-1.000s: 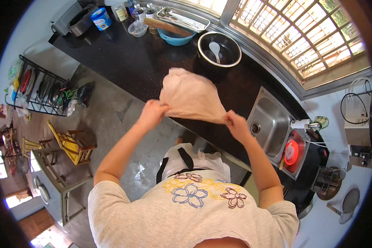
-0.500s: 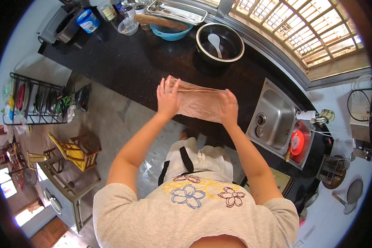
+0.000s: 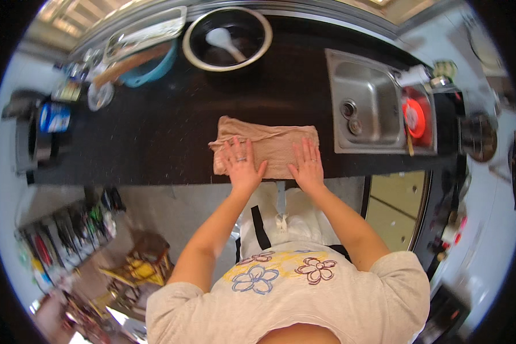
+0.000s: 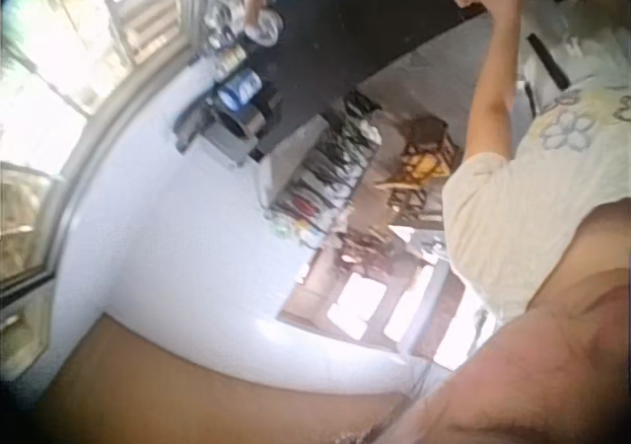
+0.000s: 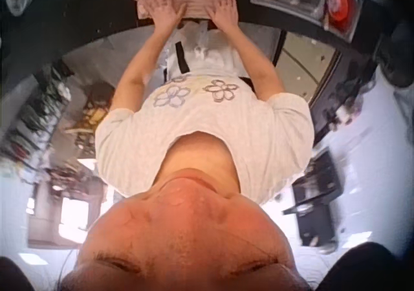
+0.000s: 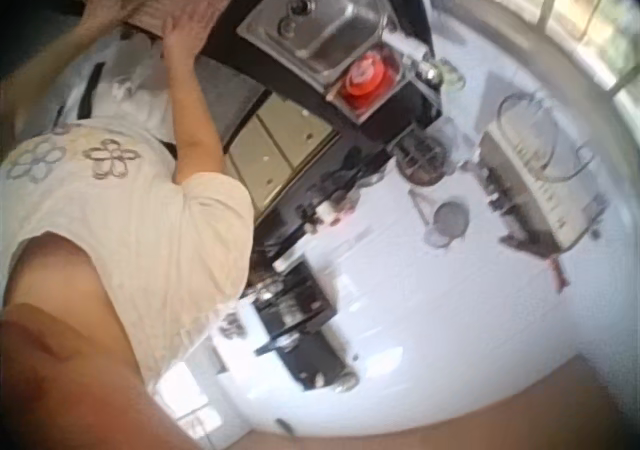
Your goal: The person cleans the kitchen countertop and a dining table using a cloth. They wipe around various items on the counter, including bottles and a wok, then move to a table to wipe the surface and a plate. Finally, they rinse the cloth at the sink.
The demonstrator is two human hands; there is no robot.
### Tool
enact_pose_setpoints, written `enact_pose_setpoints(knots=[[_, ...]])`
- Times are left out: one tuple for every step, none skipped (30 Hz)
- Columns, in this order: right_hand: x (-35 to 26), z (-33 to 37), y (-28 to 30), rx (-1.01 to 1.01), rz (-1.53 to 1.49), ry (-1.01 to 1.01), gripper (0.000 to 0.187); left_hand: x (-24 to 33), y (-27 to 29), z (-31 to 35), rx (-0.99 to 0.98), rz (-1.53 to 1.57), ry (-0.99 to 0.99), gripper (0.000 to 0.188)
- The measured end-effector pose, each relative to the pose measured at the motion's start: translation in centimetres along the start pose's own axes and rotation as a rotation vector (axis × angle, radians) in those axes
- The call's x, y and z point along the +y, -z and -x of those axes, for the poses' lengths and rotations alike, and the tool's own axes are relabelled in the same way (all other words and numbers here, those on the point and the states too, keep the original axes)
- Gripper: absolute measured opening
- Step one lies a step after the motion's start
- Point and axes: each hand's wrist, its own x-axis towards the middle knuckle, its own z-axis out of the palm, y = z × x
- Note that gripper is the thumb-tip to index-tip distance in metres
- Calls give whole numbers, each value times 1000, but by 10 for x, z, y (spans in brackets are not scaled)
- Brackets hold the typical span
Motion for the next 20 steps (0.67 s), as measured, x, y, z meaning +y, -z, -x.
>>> enact_pose_setpoints(knots=[[0,-6,7,0,-1,-8,76,3,2,-3,-10,-1,-11,89],[3,-8,11,-2,1,-26,75,5,6,-8,5,-45,-30,89],[3,-10,11,9,-17,-44,76,1,1,-7,59,-60,-45,87],[0,-11,11,18,-29,-73,76,2,4,-8,62,-60,-27,87],[4,-7,-2,35,-42,-57,77,4,6,-7,125,-125,-66,86],[1,-13,-3,54,-106,-65,78,-5,-2,-8,208,-178,-81,84],[-2,-14,1,122,-75,-26,77,-17,-17,-6,236,-172,-63,85],[0,-13,-3,83,-63,-43,77,-20,-20,-7,251,-191,-124,83],[-3,-15,5,-9,-20,-30,78,-20,-17,-7,175,-270,-71,79],[-1,-9,3,-46,-70,-66,79,-15,-15,-5,99,-281,-52,78],[-13,-3,29,-119,-226,-182,70,-19,-8,-7,22,-260,-18,80],[-20,8,52,-102,-218,-176,61,-26,-6,-10,32,-241,-24,78],[-19,30,69,-94,-201,-181,52,-29,-12,-12,30,-211,-35,77],[-18,64,79,3,-212,-207,51,-33,-14,-10,131,-251,-149,74],[-18,101,90,103,-207,-226,49,-38,-16,-8,246,-276,-255,71],[-22,140,114,26,-209,-218,35,-35,-19,-9,366,-291,-358,68],[-21,192,122,206,-266,-220,29,-11,-30,-2,471,-290,-470,65],[-19,250,120,194,-280,-329,33,32,-27,29,447,-108,-504,62],[-23,309,124,189,-293,-426,38,70,-38,65,335,13,-572,63],[-28,351,126,225,-283,-495,38,103,-46,99,224,116,-646,64]])
